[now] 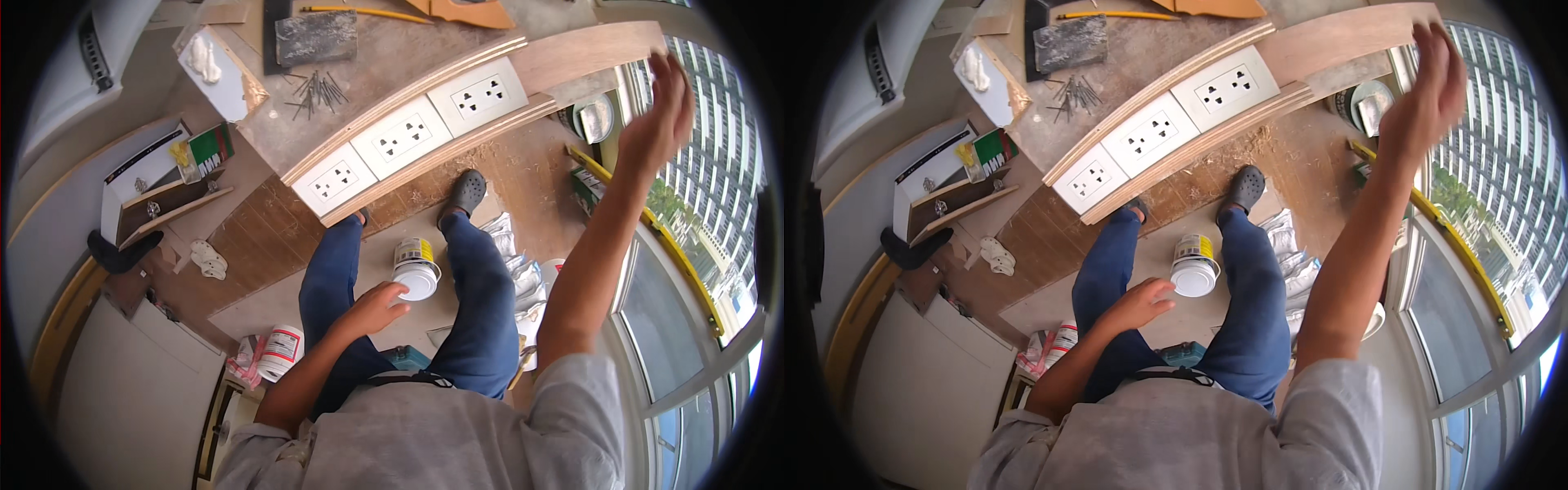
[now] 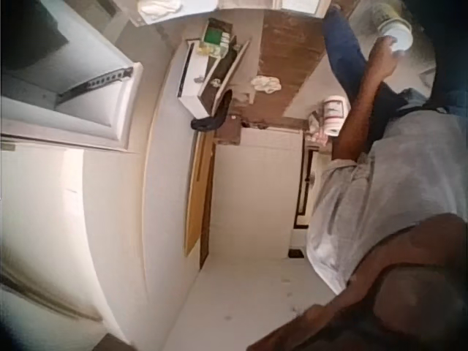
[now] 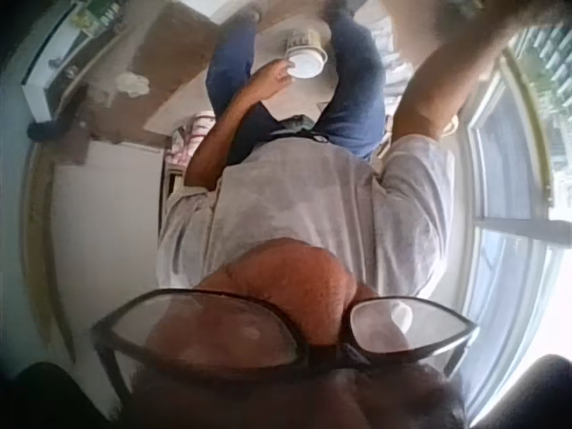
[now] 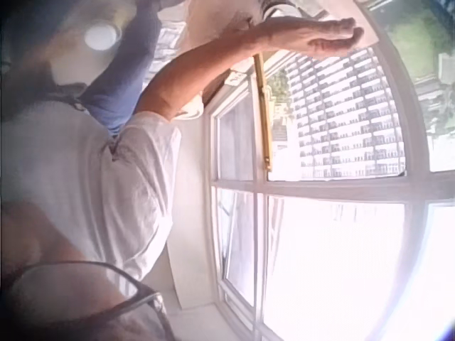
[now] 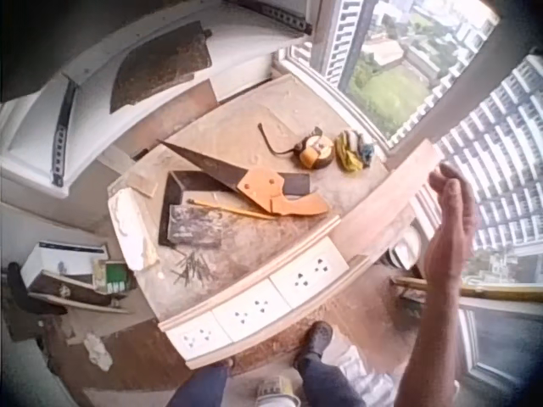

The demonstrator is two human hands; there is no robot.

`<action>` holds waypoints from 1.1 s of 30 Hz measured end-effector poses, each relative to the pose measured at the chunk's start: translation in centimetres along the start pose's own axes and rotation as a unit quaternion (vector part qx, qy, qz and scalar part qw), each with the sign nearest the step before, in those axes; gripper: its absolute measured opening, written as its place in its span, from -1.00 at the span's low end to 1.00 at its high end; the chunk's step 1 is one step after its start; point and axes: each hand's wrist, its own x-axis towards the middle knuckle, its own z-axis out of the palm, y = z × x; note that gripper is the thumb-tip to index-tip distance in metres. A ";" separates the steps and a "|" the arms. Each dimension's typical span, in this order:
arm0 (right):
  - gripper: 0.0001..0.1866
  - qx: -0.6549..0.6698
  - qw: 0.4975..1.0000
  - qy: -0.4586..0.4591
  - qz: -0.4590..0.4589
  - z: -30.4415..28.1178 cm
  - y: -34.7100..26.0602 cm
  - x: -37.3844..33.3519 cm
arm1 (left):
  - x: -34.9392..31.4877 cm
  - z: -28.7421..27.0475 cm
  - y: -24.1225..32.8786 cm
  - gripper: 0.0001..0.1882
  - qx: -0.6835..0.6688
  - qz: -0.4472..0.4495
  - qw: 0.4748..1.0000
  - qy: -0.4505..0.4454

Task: The person applies adhesive to small wood pieces and then joins them to a longer wooden component to form a structural frame.

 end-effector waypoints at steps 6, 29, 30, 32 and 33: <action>-0.64 0.011 0.994 0.068 0.086 -3.3 3.5 -16.0 | 14.3 3.9 -8.8 -0.52 0.344 -0.085 0.932 -0.074; -0.74 0.153 0.956 -0.048 0.245 -3.0 11.3 -22.7 | 26.4 18.1 -25.2 -0.49 0.436 0.145 0.879 -0.127; -0.74 0.162 0.958 -0.049 0.232 -2.8 11.0 -22.4 | 27.0 18.0 -25.7 -0.49 0.403 0.132 0.891 -0.158; -0.74 0.105 0.967 -0.084 0.217 -2.3 10.6 -22.1 | 27.6 18.4 -28.9 -0.48 0.382 0.155 0.897 -0.158; -0.74 0.101 0.966 -0.089 0.222 -2.3 10.8 -22.0 | 27.8 17.9 -28.9 -0.45 0.384 0.157 0.896 -0.160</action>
